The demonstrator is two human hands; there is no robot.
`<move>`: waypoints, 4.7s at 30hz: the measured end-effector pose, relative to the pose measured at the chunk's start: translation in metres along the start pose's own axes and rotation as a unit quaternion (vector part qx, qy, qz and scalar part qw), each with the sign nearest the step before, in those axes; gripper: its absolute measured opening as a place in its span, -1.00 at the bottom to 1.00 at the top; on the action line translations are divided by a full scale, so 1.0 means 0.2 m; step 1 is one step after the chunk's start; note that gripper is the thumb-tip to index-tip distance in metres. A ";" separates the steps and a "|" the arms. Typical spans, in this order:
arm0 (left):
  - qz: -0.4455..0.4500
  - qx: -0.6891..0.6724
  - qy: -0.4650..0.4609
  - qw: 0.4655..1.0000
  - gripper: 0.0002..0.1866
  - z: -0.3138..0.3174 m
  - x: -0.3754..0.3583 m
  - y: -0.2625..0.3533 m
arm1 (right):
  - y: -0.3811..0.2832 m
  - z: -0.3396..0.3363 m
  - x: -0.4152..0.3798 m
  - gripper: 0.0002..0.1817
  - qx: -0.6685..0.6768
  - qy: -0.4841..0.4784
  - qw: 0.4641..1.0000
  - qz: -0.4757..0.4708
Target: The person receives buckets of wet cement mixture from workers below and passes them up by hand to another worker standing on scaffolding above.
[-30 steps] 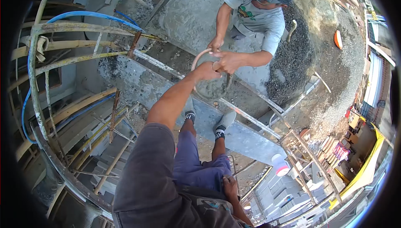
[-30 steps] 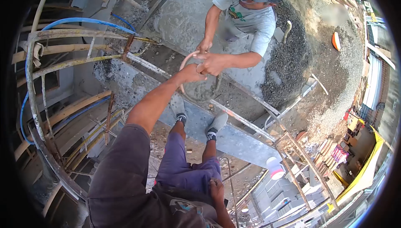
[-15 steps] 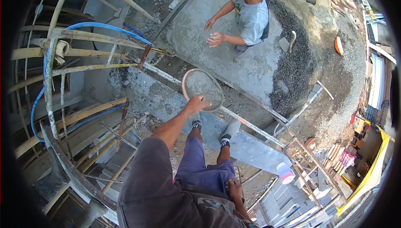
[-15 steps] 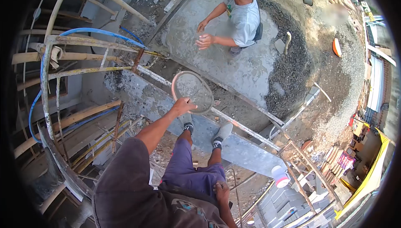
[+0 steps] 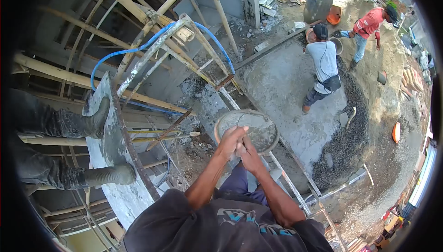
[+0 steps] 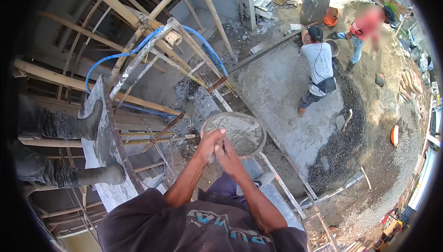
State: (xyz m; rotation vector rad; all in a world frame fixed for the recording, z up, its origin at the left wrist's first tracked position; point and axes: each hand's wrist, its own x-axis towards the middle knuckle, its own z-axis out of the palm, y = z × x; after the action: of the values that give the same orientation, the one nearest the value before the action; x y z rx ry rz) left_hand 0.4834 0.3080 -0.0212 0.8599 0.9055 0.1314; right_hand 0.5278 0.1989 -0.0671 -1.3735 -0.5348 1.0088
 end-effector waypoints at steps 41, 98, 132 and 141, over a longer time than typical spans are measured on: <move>0.638 0.555 0.461 0.269 -0.44 0.36 -1.85 1.71 | -0.79 -0.65 0.12 -0.50 -0.196 0.120 0.969 -0.089; -0.076 0.229 0.004 0.971 -0.54 -0.51 0.26 -1.23 | 1.43 -0.53 -0.03 -0.76 0.225 0.474 0.831 0.185; 0.353 -0.116 -0.167 0.913 -0.67 0.06 -1.60 1.58 | -2.19 0.92 -0.16 -0.60 0.063 -0.391 0.914 -0.082; 0.423 -0.125 0.019 0.897 -0.58 -0.08 -1.86 1.97 | -2.52 1.34 -0.01 -0.58 0.046 -0.448 0.889 -0.085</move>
State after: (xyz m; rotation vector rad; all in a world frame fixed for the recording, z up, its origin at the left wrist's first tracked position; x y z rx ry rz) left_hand 0.3317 0.4171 0.4868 0.9585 0.4766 1.0038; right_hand 0.4447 0.3962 0.4625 -0.6893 -1.2450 1.4800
